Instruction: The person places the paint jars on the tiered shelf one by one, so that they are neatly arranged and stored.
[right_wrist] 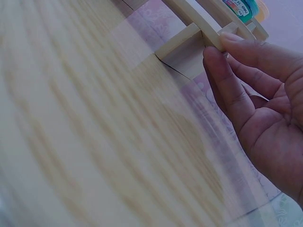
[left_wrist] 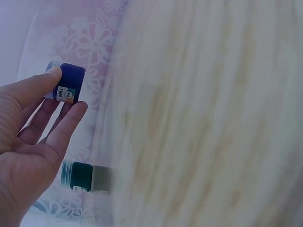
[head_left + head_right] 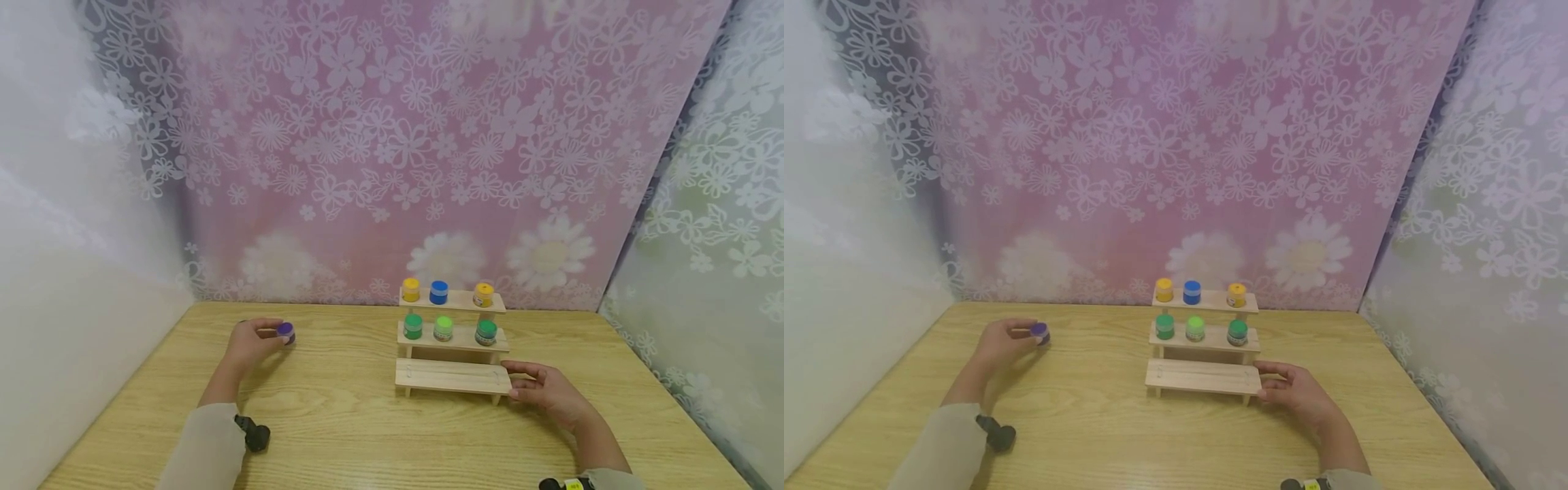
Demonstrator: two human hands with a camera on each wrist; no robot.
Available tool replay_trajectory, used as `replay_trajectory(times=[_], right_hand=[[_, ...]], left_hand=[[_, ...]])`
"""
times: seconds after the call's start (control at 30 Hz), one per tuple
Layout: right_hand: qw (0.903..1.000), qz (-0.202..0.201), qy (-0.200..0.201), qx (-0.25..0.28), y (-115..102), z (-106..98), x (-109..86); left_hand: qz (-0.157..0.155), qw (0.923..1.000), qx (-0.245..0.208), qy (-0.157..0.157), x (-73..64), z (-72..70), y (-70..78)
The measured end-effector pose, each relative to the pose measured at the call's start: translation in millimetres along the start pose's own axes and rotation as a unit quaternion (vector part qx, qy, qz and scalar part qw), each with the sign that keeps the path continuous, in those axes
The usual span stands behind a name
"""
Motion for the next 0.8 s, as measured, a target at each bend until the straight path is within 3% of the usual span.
replay_trajectory(times=[0.8], right_hand=[[1.0000,0.001,-0.002,0.004,1,0,-0.1]], left_hand=[[0.042,0.9974,-0.052,-0.029,-27.4,20.9,38.6]])
Point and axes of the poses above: each hand's wrist, its own x-axis towards the middle knuckle, its own z-axis out of the palm, y = z × x, the point moved 10 cm from there along x, towards the middle knuckle, and after that the axes turned 10 degrees about -z, right-handed, at the moved point
